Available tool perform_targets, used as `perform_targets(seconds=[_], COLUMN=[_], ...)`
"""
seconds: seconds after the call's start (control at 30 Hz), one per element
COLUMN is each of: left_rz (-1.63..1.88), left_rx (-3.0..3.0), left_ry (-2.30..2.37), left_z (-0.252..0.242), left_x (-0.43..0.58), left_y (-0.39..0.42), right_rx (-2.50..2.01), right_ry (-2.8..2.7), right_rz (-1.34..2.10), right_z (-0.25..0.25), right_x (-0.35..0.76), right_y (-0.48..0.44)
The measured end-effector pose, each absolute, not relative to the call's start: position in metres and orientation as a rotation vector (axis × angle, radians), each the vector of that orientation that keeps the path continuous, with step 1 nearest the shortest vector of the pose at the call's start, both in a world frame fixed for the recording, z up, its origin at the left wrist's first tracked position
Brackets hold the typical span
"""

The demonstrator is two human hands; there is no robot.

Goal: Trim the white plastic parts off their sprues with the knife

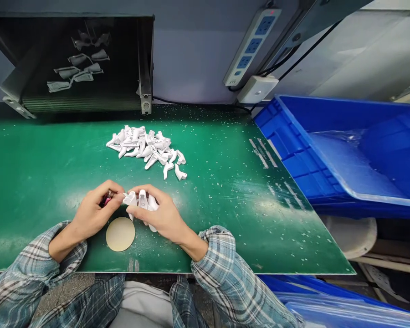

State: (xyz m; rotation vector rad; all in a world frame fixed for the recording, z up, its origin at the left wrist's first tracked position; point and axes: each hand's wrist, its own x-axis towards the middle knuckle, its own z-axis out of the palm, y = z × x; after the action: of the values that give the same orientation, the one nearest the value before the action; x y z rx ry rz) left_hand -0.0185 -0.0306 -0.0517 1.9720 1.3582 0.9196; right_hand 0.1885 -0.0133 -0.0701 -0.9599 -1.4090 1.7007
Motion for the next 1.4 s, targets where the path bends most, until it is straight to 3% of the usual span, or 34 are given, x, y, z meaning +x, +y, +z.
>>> perform_targets(seconds=[0.13, 0.47, 1.17, 1.4], left_rz=[0.839, 0.462, 0.467, 0.653], left_rx=[2.078, 2.776, 2.622, 2.328], left_ry=[1.432, 1.717, 1.623, 1.453], left_z=[-0.051, -0.048, -0.048, -0.053], left_x=[-0.021, -0.026, -0.028, -0.033], left_y=[-0.028, -0.031, -0.029, -0.028], right_rx=[-0.914, -1.087, -1.177, -0.974], right_ry=[-1.154, -1.297, -1.415, -0.913], right_rz=[2.000, 1.862, 1.742, 2.100], right_z=[-0.068, -0.063, -0.060, -0.068], right_x=[0.190, 0.198, 0.199, 0.194], right_y=[-0.010, -0.004, -0.006, -0.004])
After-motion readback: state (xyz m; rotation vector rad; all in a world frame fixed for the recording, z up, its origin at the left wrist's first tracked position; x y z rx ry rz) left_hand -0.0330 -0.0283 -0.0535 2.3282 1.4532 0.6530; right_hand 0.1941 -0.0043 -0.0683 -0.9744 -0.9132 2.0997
